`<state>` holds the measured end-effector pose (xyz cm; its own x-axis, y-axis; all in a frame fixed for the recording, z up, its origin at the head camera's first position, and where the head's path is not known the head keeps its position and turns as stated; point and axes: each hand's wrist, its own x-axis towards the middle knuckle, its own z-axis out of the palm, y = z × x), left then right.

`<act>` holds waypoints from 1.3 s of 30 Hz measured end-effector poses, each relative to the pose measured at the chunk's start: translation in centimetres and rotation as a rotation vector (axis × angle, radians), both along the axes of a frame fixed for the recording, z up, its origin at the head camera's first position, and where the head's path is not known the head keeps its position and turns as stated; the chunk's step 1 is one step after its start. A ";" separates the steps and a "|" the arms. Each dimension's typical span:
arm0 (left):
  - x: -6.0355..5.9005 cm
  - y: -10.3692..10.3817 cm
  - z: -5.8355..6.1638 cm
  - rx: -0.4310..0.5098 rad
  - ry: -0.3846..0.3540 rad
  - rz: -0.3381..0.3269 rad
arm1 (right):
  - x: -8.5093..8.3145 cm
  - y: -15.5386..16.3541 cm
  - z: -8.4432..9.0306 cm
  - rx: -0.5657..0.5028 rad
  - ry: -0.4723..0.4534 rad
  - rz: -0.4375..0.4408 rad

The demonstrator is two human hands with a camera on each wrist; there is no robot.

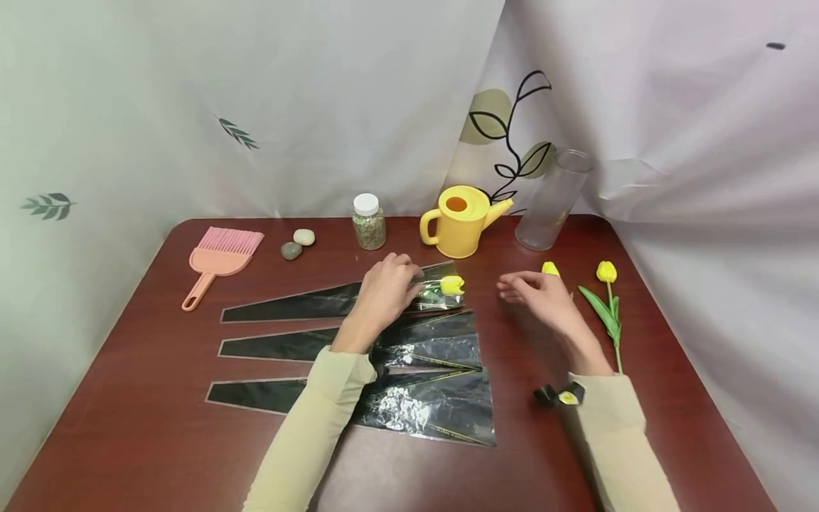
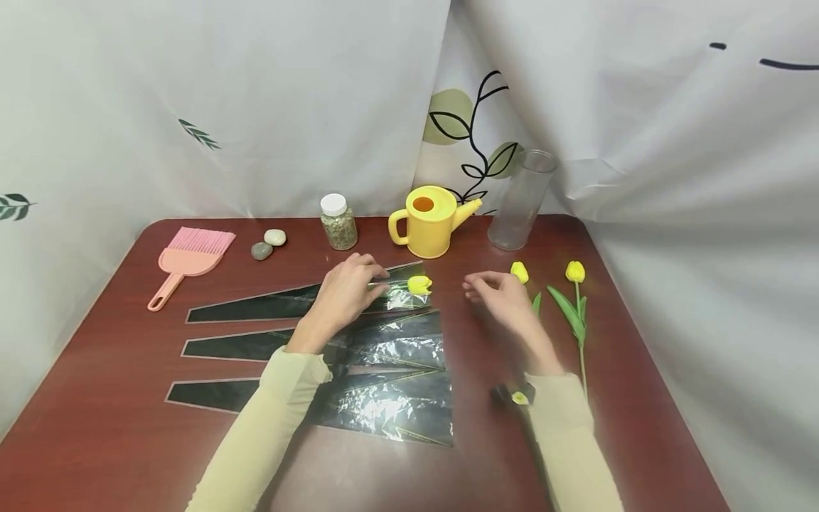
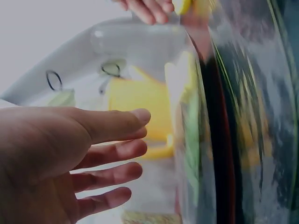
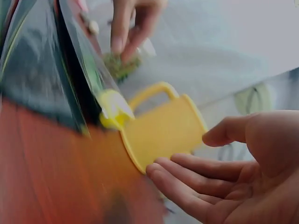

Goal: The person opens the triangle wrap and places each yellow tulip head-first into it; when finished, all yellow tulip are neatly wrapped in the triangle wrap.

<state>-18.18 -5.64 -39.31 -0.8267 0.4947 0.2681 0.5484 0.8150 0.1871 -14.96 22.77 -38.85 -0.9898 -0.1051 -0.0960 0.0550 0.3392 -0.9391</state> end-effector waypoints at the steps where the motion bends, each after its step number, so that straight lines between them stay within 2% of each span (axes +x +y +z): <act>1: 0.5 0.0 0.1 0.001 -0.008 -0.019 | 0.6 0.8 0.3 0.071 0.019 0.000; 4: 2.1 0.4 -0.1 0.003 -0.050 -0.112 | 2.9 3.0 0.9 0.343 0.087 -0.033; 7: 3.3 0.8 -0.7 -0.037 -0.100 -0.202 | 5.1 4.6 1.0 0.584 0.130 -0.107; 9: 3.7 0.9 -1.0 -0.057 -0.114 -0.235 | 6.3 5.1 0.8 0.662 0.136 -0.159; 12: 4.0 1.1 -1.5 -0.084 -0.117 -0.246 | 7.6 5.4 0.2 0.730 0.119 -0.226; 16: 4.2 1.4 -2.1 -0.117 -0.090 -0.237 | 8.8 5.6 -0.4 0.771 0.065 -0.257; 24: 4.3 1.9 -2.9 -0.093 -0.055 -0.236 | 9.9 6.3 -1.0 0.787 -0.003 -0.220; 33: 4.4 2.2 -2.9 -0.080 -0.008 -0.241 | 10.1 6.6 -1.5 0.781 -0.002 -0.202; 39: 4.5 2.3 -2.8 -0.082 -0.023 -0.232 | 10.0 6.8 -1.4 0.785 -0.034 -0.197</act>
<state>-13.66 -3.32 -42.12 -0.6940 0.6911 0.2019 0.7188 0.6810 0.1396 -4.95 29.59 -40.29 -0.9784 0.1813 -0.0998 0.2066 0.8801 -0.4274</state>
